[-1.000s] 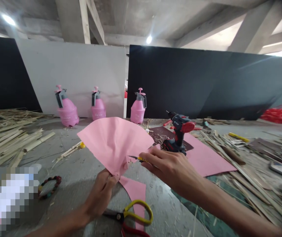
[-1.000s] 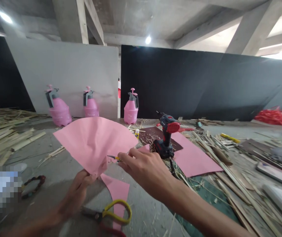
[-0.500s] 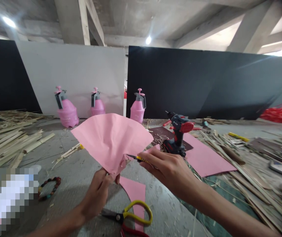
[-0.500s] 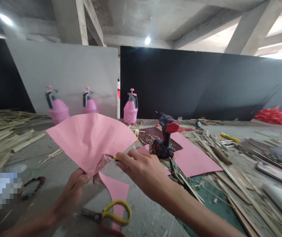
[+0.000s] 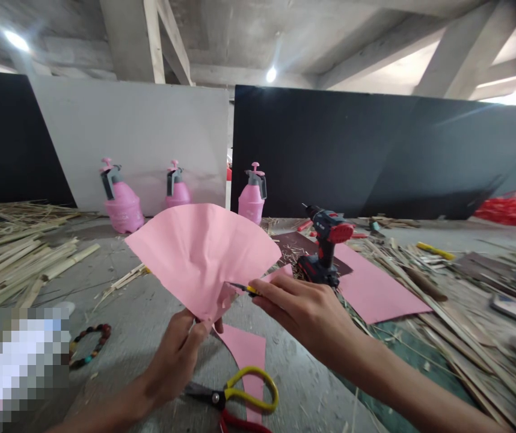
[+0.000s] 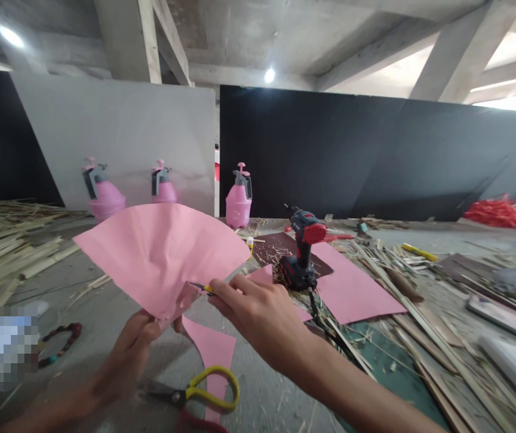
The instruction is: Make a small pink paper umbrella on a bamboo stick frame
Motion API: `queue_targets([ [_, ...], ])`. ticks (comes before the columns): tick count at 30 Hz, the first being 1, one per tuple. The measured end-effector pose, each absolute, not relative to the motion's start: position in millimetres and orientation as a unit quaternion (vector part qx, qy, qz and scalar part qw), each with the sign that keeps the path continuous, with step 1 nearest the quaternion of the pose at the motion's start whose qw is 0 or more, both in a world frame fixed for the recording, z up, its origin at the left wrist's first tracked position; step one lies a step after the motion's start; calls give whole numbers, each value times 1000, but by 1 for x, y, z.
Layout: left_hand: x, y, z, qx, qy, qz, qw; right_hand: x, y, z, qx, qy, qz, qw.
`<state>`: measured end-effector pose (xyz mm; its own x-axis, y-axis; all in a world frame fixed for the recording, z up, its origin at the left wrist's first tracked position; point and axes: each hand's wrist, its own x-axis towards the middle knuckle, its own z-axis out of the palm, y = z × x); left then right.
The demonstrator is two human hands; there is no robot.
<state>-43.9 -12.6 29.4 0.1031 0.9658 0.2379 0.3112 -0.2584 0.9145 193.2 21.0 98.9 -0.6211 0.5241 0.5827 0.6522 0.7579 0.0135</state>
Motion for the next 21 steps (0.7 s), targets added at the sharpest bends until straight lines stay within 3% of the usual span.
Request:
queue_targets([
  [21,-44,-13,21,639,496,482,338,191,10,101,-344,-880,-194,263],
])
